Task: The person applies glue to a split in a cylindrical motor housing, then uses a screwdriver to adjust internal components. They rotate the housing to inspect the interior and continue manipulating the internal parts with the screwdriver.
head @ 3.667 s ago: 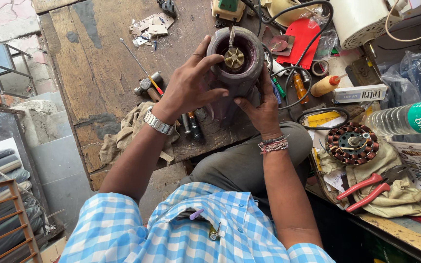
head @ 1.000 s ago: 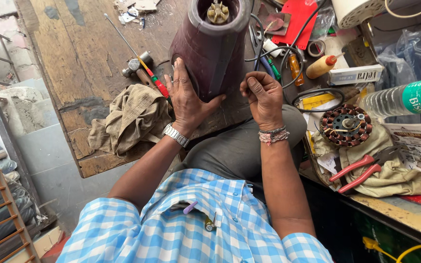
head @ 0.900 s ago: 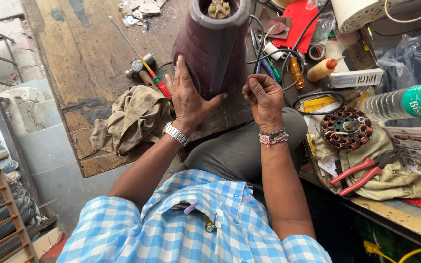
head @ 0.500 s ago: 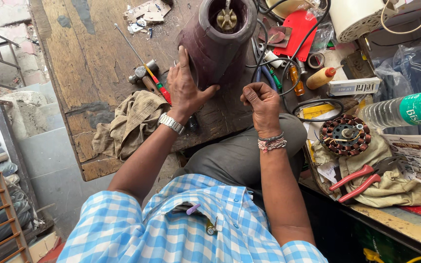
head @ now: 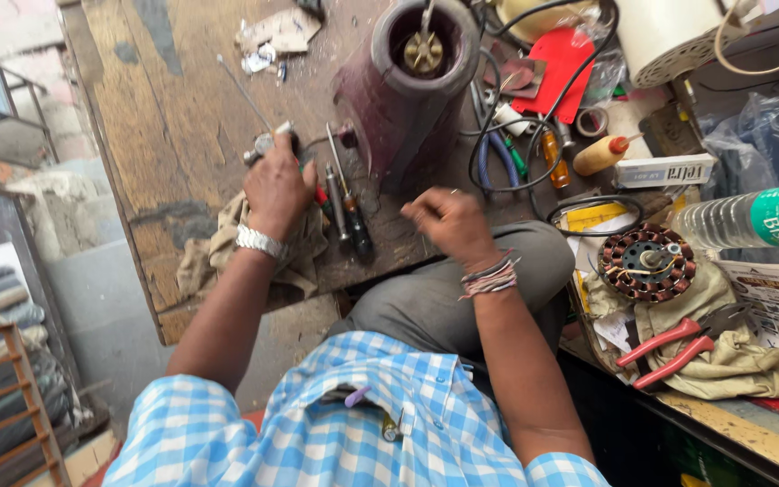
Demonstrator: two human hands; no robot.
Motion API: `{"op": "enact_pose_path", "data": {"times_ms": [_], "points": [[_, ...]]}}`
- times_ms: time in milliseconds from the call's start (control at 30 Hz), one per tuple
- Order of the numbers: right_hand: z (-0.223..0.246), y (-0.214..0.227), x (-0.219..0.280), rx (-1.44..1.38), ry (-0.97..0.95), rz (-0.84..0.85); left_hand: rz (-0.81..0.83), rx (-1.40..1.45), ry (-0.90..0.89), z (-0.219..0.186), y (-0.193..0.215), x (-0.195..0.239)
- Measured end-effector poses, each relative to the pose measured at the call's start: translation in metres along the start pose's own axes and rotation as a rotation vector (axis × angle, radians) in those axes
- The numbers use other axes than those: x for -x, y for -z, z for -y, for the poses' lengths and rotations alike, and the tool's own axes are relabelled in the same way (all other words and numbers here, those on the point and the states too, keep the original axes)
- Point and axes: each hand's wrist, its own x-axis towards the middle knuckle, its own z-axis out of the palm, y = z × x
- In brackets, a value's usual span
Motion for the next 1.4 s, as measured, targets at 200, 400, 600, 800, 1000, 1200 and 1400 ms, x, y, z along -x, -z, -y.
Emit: {"op": "enact_pose_path", "data": {"times_ms": [200,400,600,800,1000,1200,1400], "points": [[0.012,-0.004,-0.001,0.179,0.203,0.046,0.233,-0.054,0.252,-0.024,0.007,-0.023],[0.032,-0.010,0.008,-0.208,-0.059,-0.046,0.260,0.774,0.394,-0.037,0.057,-0.003],[0.064,-0.008,0.025,-0.485,0.010,0.189,-0.031,1.165,-0.289,-0.101,0.080,0.086],[0.086,0.046,0.042,-0.265,-0.107,0.107,-0.096,0.911,-0.691,-0.122,0.103,0.058],[0.119,0.143,0.032,0.414,0.014,-0.132,-0.480,0.505,-0.509,-0.141,0.100,-0.045],[0.187,0.200,-0.014,1.081,-0.171,0.217,-0.208,0.432,-0.409,-0.157,0.083,-0.089],[0.218,0.217,-0.085,1.371,-0.049,0.426,-0.202,0.360,-0.471,-0.150,0.086,-0.088]]}}
